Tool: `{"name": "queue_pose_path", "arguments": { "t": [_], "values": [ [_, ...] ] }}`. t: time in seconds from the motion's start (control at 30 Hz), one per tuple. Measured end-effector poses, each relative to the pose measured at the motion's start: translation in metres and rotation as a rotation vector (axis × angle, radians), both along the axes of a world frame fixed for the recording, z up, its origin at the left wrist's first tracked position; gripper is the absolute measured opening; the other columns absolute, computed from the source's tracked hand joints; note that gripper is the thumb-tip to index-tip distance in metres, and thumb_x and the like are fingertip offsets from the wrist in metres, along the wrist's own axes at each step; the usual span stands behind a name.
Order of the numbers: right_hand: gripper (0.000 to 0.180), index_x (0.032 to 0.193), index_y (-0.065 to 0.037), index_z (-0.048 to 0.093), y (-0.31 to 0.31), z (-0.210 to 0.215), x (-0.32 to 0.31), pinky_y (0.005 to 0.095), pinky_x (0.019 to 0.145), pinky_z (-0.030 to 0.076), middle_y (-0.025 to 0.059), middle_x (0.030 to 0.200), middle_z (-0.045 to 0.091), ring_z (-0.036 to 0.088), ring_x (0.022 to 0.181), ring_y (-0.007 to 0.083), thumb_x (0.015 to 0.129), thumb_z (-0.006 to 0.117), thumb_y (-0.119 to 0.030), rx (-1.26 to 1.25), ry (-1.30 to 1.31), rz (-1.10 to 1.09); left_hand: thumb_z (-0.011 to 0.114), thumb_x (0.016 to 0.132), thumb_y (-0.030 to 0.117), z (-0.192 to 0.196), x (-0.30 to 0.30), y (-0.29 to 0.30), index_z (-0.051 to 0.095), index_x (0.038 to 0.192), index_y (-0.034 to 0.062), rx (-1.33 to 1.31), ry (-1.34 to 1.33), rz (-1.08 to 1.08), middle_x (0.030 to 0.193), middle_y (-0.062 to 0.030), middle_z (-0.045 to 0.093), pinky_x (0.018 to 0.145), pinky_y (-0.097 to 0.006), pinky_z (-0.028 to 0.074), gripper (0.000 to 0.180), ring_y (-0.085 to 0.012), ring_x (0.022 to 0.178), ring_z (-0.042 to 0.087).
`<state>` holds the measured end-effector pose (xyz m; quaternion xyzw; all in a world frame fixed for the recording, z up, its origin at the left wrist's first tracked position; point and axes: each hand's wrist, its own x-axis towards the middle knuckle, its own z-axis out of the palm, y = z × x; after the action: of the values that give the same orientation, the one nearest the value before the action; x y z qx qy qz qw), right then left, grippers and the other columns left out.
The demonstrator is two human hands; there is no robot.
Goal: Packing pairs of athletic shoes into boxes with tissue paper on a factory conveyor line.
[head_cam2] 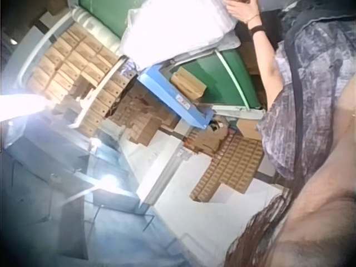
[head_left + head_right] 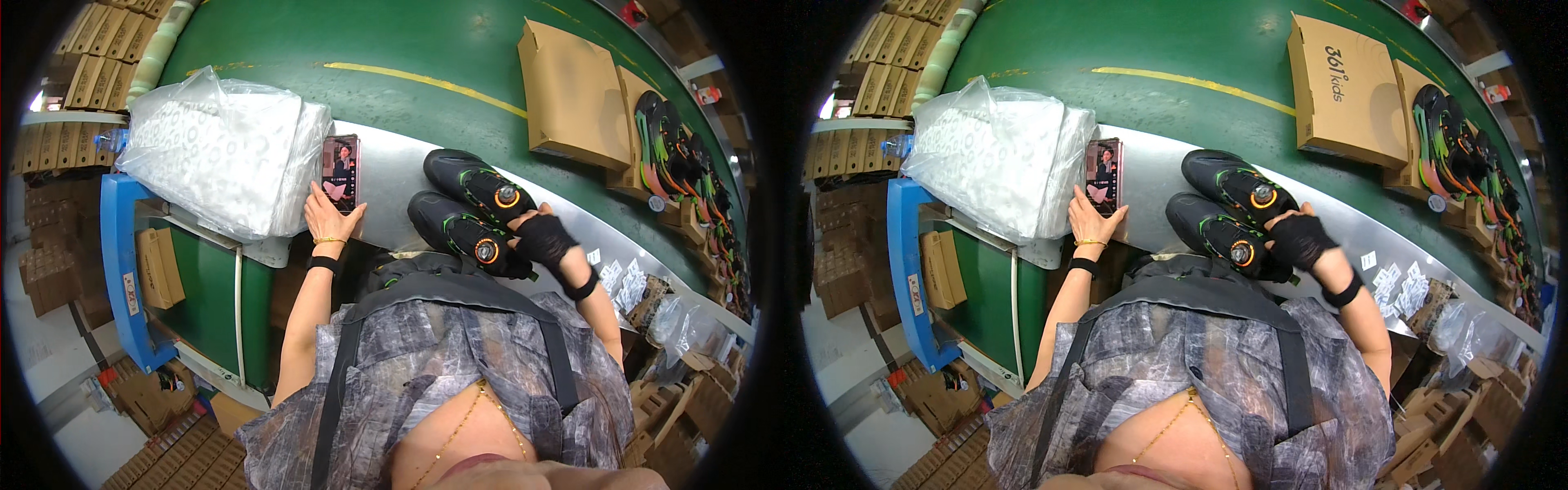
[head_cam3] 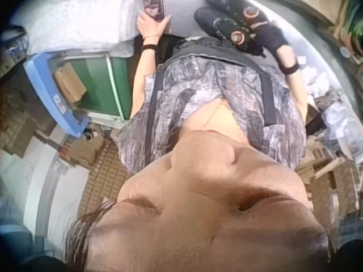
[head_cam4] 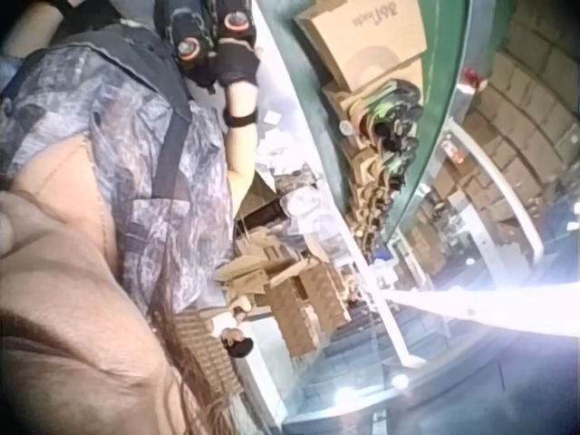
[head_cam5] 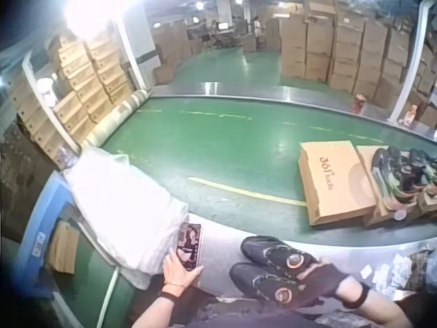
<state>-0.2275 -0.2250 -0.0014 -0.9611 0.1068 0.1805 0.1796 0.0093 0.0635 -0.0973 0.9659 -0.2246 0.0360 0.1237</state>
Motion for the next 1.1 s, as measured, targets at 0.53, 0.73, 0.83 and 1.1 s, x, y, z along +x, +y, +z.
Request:
{"name": "queue_pose_path", "arguments": {
  "t": [0.53,0.73,0.83,1.1],
  "values": [
    [0.035,0.095,-0.021,0.061,-0.103,-0.039,0.085,0.0703,0.084,0.021,0.0194,0.134,0.025,0.022,0.123,0.0411,0.061,0.060,-0.014,-0.480,-0.727,-0.494,0.066,0.070,0.031,0.073,0.007,-0.094,0.035,0.119,-0.0052,-0.392,-0.064,-0.495,0.118,-0.0260,0.037,0.090,-0.042,0.033,0.069,-0.0388,0.108,0.038],
    [0.038,0.105,-0.010,0.058,-0.071,0.103,0.047,0.0248,0.078,0.043,0.0115,0.110,0.053,0.056,0.089,0.0190,0.067,0.058,-0.011,0.068,-1.178,-0.681,0.065,0.070,0.035,0.114,-0.023,-0.193,0.038,0.122,0.0023,-0.353,-0.080,-0.980,0.129,-0.0241,0.028,0.093,-0.046,0.027,0.067,-0.0374,0.116,0.033],
    [0.035,0.106,-0.005,0.055,-0.106,0.100,-0.021,0.0249,0.072,0.044,0.0067,0.098,0.058,0.056,0.087,0.0152,0.075,0.057,-0.019,0.875,-1.388,-1.118,0.059,0.072,0.043,0.075,-0.014,-0.199,0.044,0.117,0.0039,-0.157,-0.096,-0.997,0.124,-0.0215,0.037,0.092,-0.047,0.026,0.062,-0.0348,0.117,0.032],
    [0.037,0.105,-0.007,0.055,-0.098,-0.123,-0.218,0.0337,0.073,0.043,0.0182,0.094,0.058,0.055,0.088,0.0286,0.080,0.052,-0.034,-0.180,-0.605,-1.649,0.060,0.074,0.039,0.052,0.026,-0.169,0.050,0.105,-0.0013,-0.095,-0.105,-0.968,0.110,-0.0190,0.049,0.090,-0.043,0.030,0.052,-0.0333,0.109,0.041]
  ]
}}
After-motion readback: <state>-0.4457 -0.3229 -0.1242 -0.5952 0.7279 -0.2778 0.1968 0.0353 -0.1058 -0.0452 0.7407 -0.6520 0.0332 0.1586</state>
